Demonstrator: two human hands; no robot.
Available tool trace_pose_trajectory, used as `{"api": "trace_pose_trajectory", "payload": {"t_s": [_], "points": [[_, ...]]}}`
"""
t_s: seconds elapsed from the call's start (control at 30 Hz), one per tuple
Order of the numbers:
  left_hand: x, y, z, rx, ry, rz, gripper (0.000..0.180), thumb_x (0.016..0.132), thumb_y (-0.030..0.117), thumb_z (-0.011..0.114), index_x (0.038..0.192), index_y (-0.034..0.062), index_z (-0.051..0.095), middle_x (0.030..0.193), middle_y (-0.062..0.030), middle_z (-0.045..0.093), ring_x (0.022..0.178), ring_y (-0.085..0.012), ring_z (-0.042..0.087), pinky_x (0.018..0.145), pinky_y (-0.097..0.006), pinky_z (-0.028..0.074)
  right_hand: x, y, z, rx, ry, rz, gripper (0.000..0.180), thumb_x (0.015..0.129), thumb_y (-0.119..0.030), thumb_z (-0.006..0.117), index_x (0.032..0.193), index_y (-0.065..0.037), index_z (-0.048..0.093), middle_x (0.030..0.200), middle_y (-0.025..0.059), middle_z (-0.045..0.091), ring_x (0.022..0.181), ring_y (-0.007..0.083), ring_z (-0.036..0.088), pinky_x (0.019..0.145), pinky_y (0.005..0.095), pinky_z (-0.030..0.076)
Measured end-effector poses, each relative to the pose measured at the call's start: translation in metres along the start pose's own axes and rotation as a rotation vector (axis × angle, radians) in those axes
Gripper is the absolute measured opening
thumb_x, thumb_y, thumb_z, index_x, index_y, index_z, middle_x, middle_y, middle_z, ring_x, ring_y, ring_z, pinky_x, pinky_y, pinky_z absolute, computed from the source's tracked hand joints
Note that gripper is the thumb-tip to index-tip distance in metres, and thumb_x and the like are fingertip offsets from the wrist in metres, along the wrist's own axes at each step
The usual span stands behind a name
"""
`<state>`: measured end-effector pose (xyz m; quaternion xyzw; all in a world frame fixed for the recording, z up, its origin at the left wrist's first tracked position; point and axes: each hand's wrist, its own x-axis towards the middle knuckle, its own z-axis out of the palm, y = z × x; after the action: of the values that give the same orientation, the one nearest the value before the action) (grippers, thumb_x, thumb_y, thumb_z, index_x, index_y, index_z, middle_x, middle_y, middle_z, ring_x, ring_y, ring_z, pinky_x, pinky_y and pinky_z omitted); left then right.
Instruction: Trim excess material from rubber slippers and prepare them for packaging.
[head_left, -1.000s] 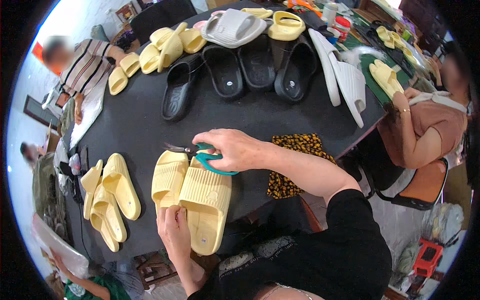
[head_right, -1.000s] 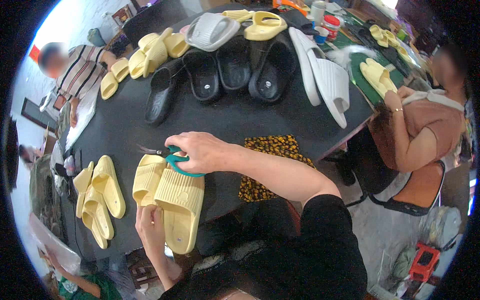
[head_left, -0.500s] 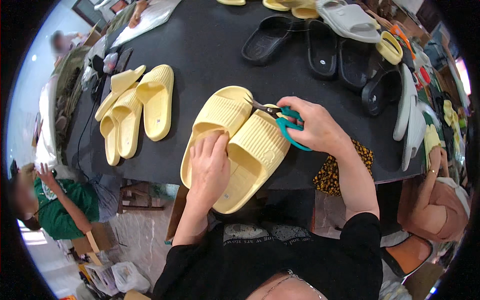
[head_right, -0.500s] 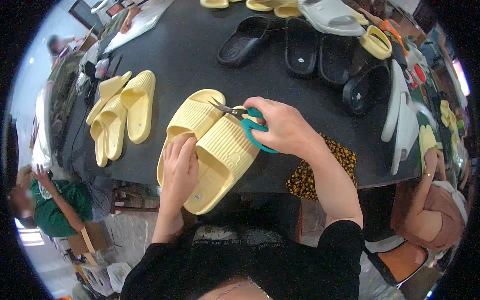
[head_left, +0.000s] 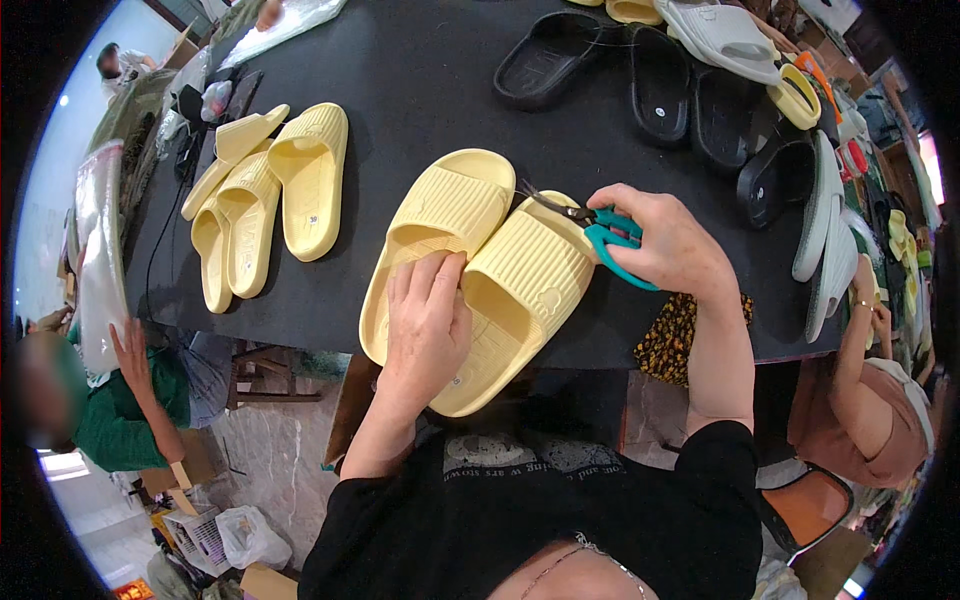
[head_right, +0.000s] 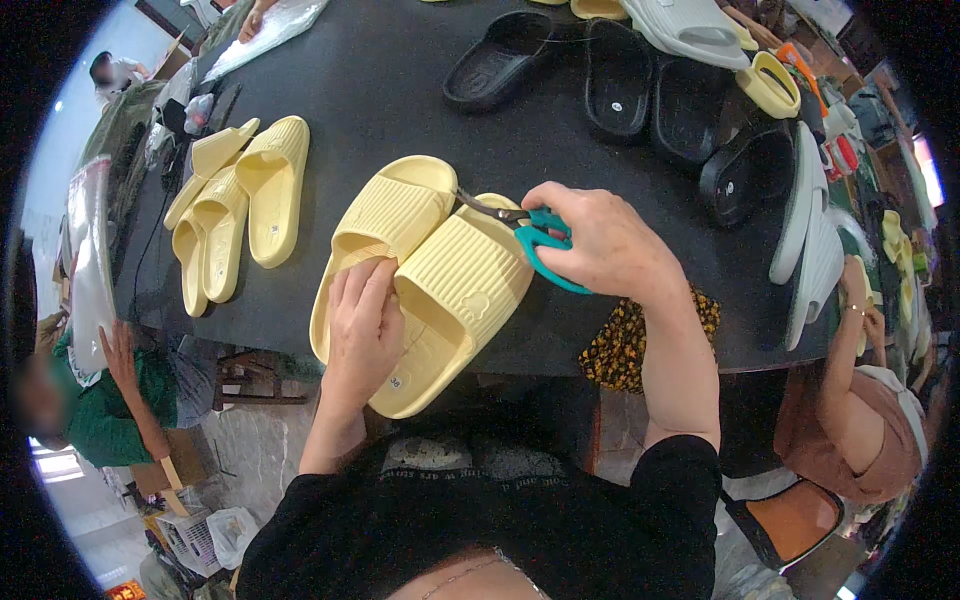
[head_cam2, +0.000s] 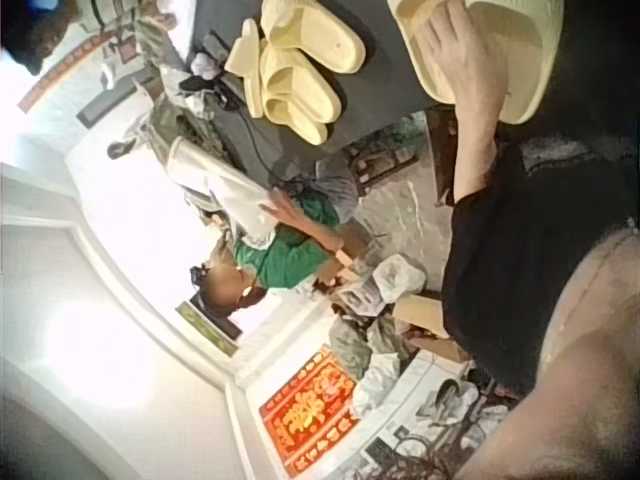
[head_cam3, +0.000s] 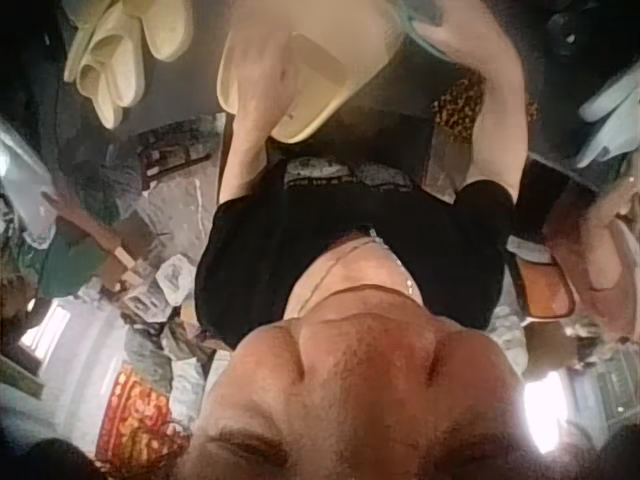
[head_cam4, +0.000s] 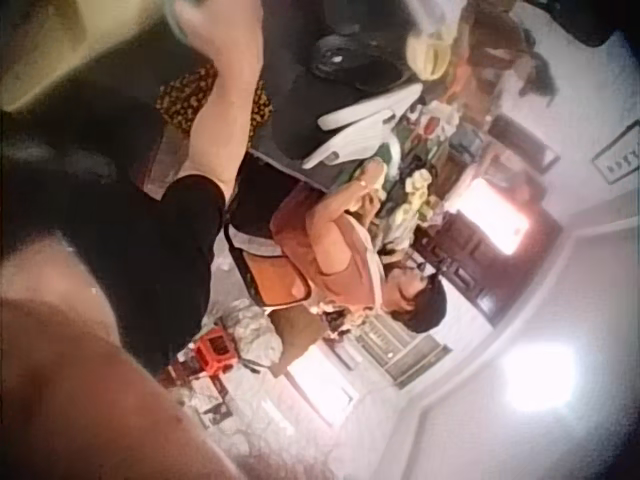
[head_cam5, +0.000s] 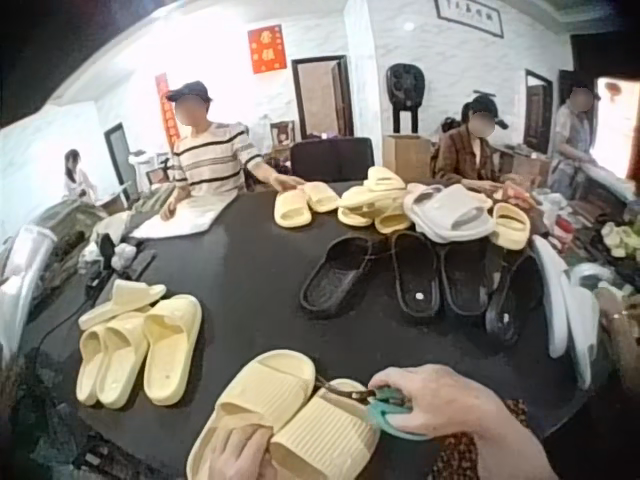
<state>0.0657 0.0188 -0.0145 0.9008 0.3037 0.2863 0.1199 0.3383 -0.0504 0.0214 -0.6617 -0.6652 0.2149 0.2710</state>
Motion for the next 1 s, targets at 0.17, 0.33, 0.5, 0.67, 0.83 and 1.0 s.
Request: {"api": "trace_pose_trajectory", "payload": {"t_s": [0.17,0.33,0.5,0.67,0.83,1.0], "points": [[0.001,-0.003,0.000,-0.011,0.021,0.009,0.042,0.070,-0.009,0.056,0.112,-0.0029,0.055,0.105,-0.0163,0.055,0.091,-0.0340,0.051,0.083,-0.042,0.043,0.003,-0.001,-0.003,0.002,0.001,0.048,0.037,0.073,-0.017,0.063,0.107,-0.003,0.058,0.081,0.0212,0.064,0.078,0.0354,0.065,0.071,0.0409,0.050],[0.002,-0.003,-0.004,-0.017,0.011,-0.014,0.043,0.069,-0.011,0.055,0.111,-0.0017,0.056,0.103,-0.0156,0.056,0.090,-0.0344,0.051,0.081,-0.041,0.043,0.006,0.001,0.004,0.002,-0.006,0.037,0.036,0.073,-0.017,0.063,0.107,-0.004,0.058,0.081,0.0218,0.064,0.077,0.0367,0.065,0.070,0.0421,0.050],[0.004,-0.002,-0.010,-0.072,0.012,-0.021,0.037,0.070,-0.011,0.055,0.105,-0.0015,0.059,0.096,-0.0146,0.057,0.088,-0.0344,0.052,0.078,-0.041,0.044,0.006,0.001,0.005,-0.016,0.108,0.065,0.036,0.074,-0.011,0.065,0.108,-0.002,0.057,0.088,0.0189,0.065,0.080,0.0294,0.066,0.072,0.0343,0.051],[0.013,0.001,-0.007,-0.054,-0.040,0.048,0.026,0.074,-0.001,0.061,0.100,-0.0022,0.059,0.091,-0.0149,0.055,0.085,-0.0340,0.052,0.074,-0.042,0.044,0.006,0.007,0.009,0.175,0.107,0.010,0.037,0.076,-0.010,0.066,0.111,-0.002,0.057,0.086,0.0154,0.067,0.081,0.0238,0.067,0.071,0.0335,0.051],[0.022,0.001,-0.006,0.022,-0.177,0.015,0.013,0.075,0.004,0.061,0.084,-0.0033,0.055,0.087,-0.0165,0.053,0.083,-0.0368,0.052,0.073,-0.045,0.044,0.004,0.000,0.001,0.677,-0.181,0.128,0.040,0.088,-0.019,0.062,0.121,0.000,0.050,0.082,0.0069,0.064,0.066,0.0125,0.063,0.057,0.0258,0.052],[0.012,-0.001,0.006,0.199,-0.077,0.025,0.015,0.082,0.009,0.056,0.093,0.0005,0.057,0.095,-0.0183,0.057,0.092,-0.0382,0.054,0.082,-0.049,0.042,-0.008,-0.017,-0.006,1.050,-0.328,0.225,0.043,0.090,-0.019,0.055,0.126,0.001,0.044,0.078,0.0078,0.062,0.060,0.0126,0.063,0.050,0.0242,0.053]]}}
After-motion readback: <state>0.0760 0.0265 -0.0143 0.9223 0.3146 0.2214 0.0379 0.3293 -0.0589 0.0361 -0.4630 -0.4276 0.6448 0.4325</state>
